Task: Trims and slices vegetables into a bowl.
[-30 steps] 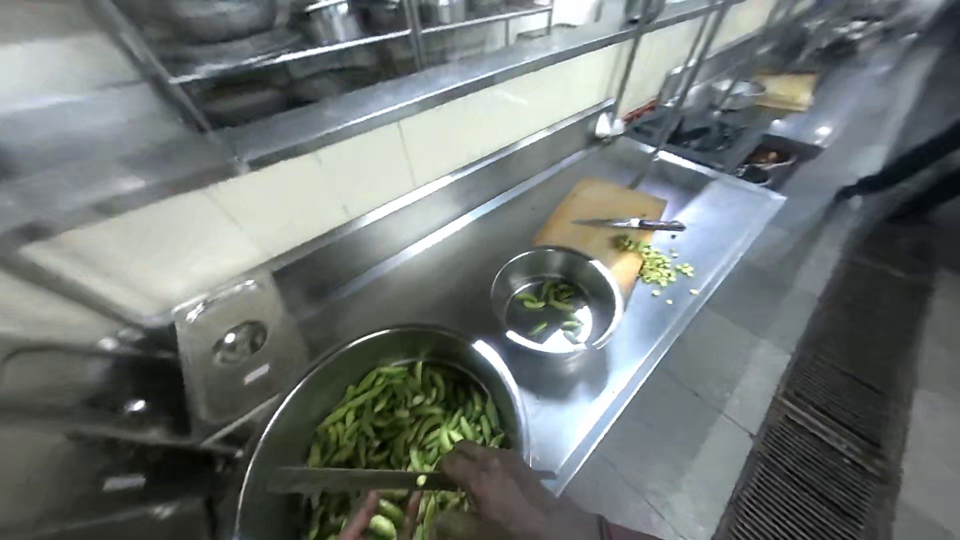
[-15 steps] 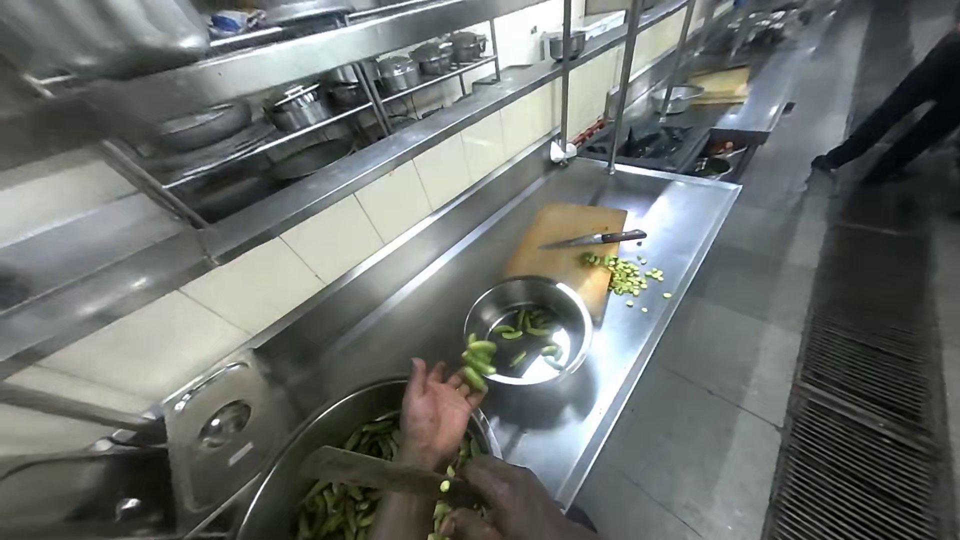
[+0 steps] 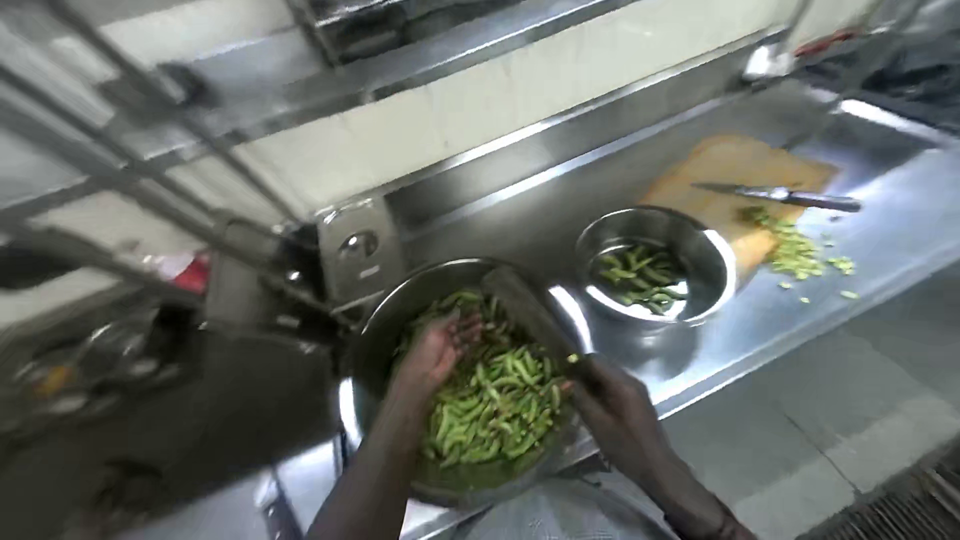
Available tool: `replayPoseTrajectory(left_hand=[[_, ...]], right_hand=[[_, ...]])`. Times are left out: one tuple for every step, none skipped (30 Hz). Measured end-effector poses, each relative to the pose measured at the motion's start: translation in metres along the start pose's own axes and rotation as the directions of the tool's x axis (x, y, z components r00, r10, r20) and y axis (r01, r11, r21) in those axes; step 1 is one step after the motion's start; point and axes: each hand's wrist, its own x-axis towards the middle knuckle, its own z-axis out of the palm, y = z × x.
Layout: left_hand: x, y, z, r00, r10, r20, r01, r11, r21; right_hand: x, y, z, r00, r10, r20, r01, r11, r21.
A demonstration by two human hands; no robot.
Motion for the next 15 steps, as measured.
replayPoseTrajectory(left_hand=[[0.006,0.001,-0.016,0.998,0.053,-0.045,-0.049,0.995,0.09],[0.012,0.0,-0.029,0.989,0.117,-0.091,-0.094,0.969,0.228],[0.017,-0.002,-0.041,0.976,0.187,-0.114,-0.126,0.906,0.405],[0.021,-0.005,-0.053,0.968,0.228,-0.102,-0.124,0.792,0.598],[0.025,-0.008,-0.065,0.971,0.229,-0.066,-0.095,0.624,0.776],[0.025,-0.011,-0.073,0.981,0.191,-0.023,-0.062,0.427,0.902],[0.027,-0.015,-0.079,0.991,0.133,0.003,-0.035,0.235,0.971],[0.026,-0.02,-0.083,0.997,0.08,0.012,-0.018,0.082,0.996],[0.024,-0.025,-0.083,0.999,0.044,0.011,-0.01,-0.019,1.0],[0.021,-0.027,-0.082,1.0,0.022,0.011,-0.009,-0.084,0.996],[0.02,-0.028,-0.079,1.0,0.013,0.011,-0.009,-0.127,0.992],[0.02,-0.03,-0.076,1.0,0.006,0.012,-0.011,-0.149,0.989],[0.021,-0.031,-0.074,1.0,-0.002,0.015,-0.015,-0.157,0.987],[0.022,-0.031,-0.072,1.0,-0.018,0.013,-0.015,-0.153,0.988],[0.024,-0.033,-0.071,0.999,-0.036,0.01,-0.015,-0.144,0.989]], right_hand=[[0.0,0.0,0.002,1.0,0.001,0.009,-0.001,1.0,0.003],[0.0,0.0,0.004,1.0,0.004,0.016,-0.004,1.0,0.001],[0.001,-0.001,0.007,1.0,0.009,0.024,-0.009,1.0,-0.005],[0.001,-0.002,0.009,0.999,0.017,0.033,-0.016,1.0,-0.012],[0.001,-0.004,0.012,0.999,0.02,0.044,-0.019,1.0,-0.02],[0.002,-0.006,0.015,0.998,0.015,0.055,-0.014,1.0,-0.028],[0.002,-0.007,0.018,0.998,0.003,0.062,-0.001,0.999,-0.034],[0.003,-0.008,0.02,0.998,-0.014,0.069,0.016,0.999,-0.041],[0.003,-0.009,0.022,0.997,-0.029,0.077,0.033,0.998,-0.047],[0.005,-0.01,0.024,0.996,-0.038,0.084,0.042,0.998,-0.056],[0.006,-0.011,0.026,0.996,-0.04,0.085,0.046,0.997,-0.068],[0.006,-0.011,0.028,0.996,-0.041,0.084,0.047,0.996,-0.075],[0.007,-0.011,0.03,0.996,-0.043,0.08,0.049,0.996,-0.075],[0.007,-0.011,0.031,0.996,-0.042,0.081,0.048,0.996,-0.071],[0.008,-0.012,0.032,0.996,-0.043,0.082,0.05,0.996,-0.074]])
